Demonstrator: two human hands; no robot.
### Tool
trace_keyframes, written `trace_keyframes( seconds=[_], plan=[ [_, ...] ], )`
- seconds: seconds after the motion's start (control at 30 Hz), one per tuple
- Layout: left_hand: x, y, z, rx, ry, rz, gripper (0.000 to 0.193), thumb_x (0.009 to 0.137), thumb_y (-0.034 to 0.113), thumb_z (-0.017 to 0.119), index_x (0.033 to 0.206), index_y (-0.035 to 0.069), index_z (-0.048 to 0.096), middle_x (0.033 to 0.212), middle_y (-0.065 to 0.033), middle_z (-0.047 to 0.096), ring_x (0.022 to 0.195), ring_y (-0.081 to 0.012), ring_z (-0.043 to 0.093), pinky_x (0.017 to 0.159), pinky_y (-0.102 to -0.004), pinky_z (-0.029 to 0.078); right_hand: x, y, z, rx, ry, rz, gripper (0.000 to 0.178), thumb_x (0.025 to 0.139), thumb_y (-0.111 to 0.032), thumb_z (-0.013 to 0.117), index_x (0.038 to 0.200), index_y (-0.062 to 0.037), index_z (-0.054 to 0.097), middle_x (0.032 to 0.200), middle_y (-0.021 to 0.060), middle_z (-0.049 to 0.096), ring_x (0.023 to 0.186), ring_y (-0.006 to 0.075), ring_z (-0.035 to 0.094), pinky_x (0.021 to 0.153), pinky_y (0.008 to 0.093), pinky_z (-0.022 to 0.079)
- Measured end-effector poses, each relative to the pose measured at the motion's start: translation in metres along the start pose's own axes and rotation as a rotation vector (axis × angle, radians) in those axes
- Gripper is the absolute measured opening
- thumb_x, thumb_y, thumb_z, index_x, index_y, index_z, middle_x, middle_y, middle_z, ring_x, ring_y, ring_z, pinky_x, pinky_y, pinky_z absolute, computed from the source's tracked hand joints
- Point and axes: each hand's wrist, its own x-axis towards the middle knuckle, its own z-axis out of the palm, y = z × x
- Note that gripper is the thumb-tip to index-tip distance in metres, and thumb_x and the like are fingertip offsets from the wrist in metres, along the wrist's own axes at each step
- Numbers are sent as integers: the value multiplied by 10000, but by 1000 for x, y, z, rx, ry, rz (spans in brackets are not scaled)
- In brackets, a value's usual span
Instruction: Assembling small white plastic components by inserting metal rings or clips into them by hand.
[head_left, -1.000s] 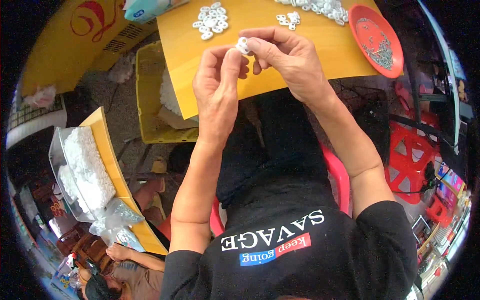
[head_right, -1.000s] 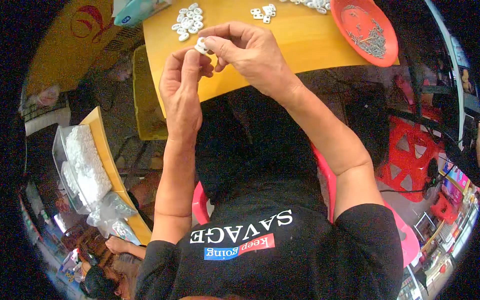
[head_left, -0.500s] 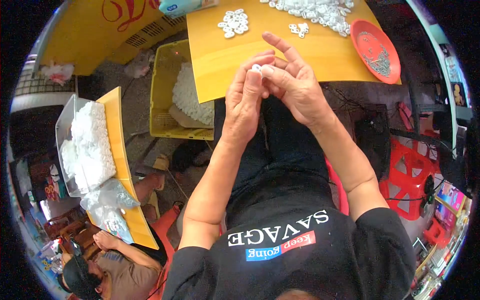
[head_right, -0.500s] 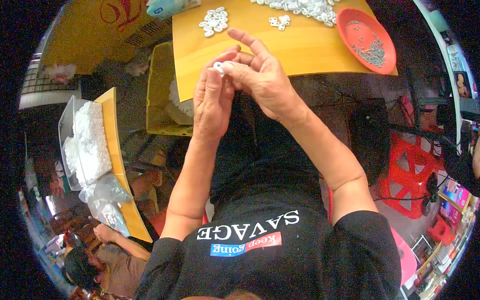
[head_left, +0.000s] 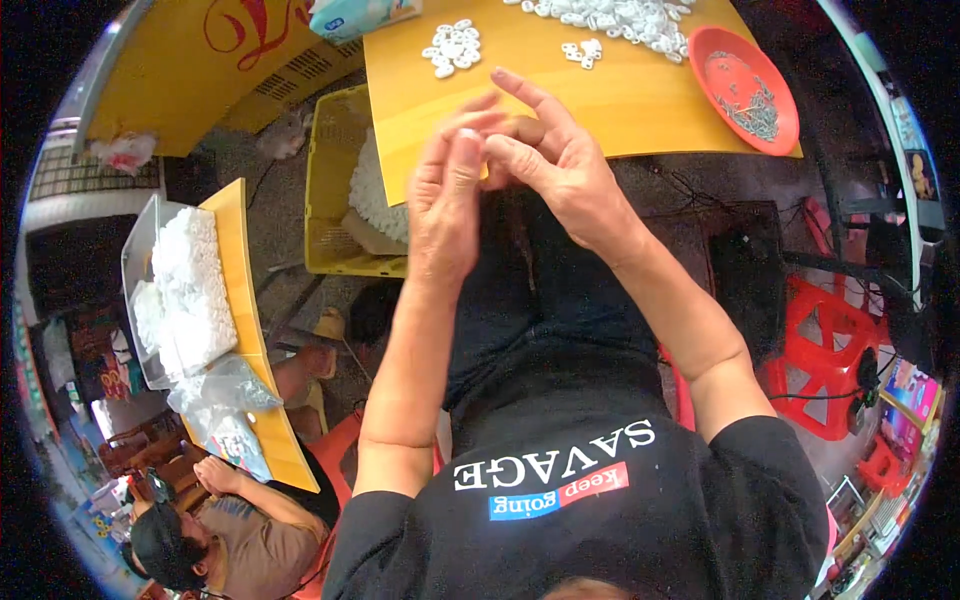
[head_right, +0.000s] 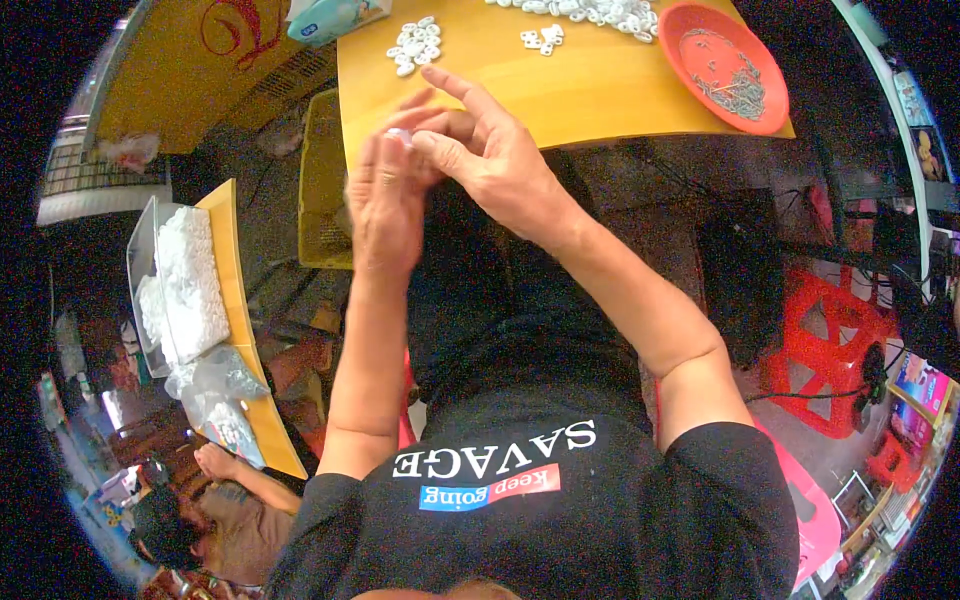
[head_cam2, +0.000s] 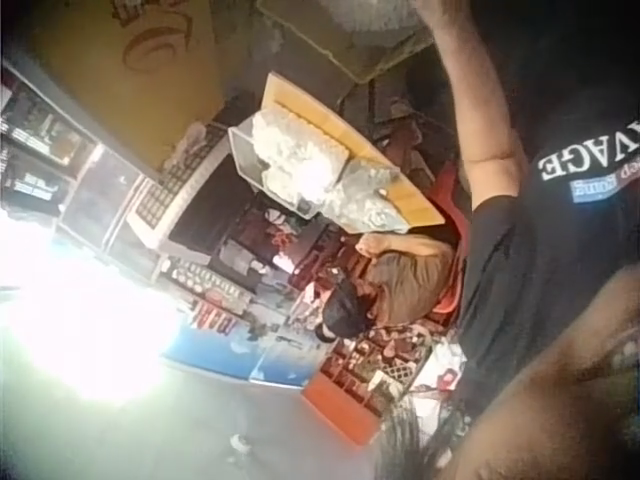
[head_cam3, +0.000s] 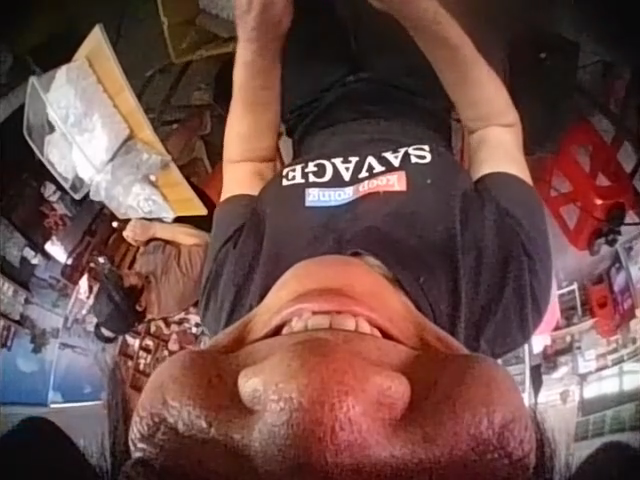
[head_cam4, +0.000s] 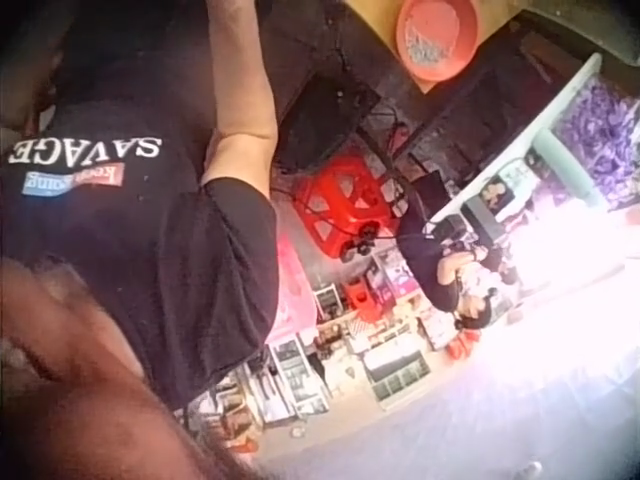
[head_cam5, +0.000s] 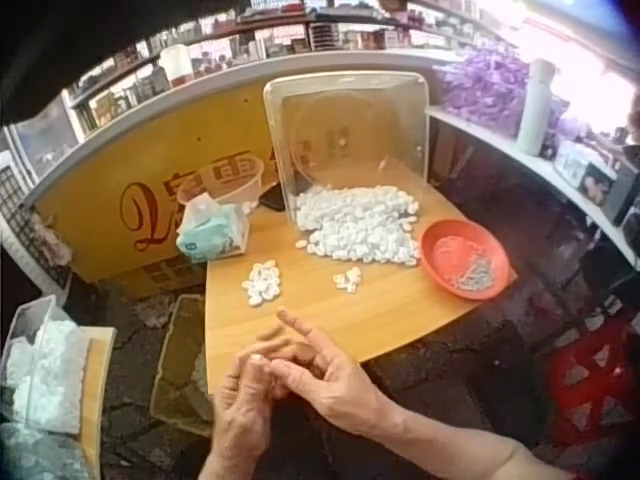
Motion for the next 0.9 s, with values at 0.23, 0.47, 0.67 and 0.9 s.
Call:
trace_keyframes(
  seconds=[0.23,0.47,0.67,0.9],
  plan=[
    [38,18,-107,488,305,153,288,980,170,599,1210,-4,595,1018,-55,666,908,-127,632,842,-270,526,26,-10,-81,-627,254,-97,290,944,-152,621,1193,-4,602,895,50,667,715,88,594,666,237,503],
    [41,1,-152,813,402,89,521,951,195,641,1403,20,449,1387,-141,489,1228,-230,513,1015,-356,437,54,-24,-133,-1331,277,-292,195,881,-214,673,983,-54,720,906,97,694,726,214,671,644,347,521],
    [21,5,-102,718,372,243,398,975,98,574,1345,-9,473,1310,-126,529,1181,-196,532,1000,-315,445,98,-27,-134,-1713,75,-429,202,882,-286,646,951,-121,740,927,61,668,837,267,656,732,388,518],
    [11,3,-65,653,239,294,295,974,35,543,1263,-22,533,1224,-102,555,1112,-167,560,947,-290,463,131,-33,-120,-1927,-112,-40,196,881,-267,618,921,-98,708,954,98,674,941,291,646,829,430,501]
  ],
)
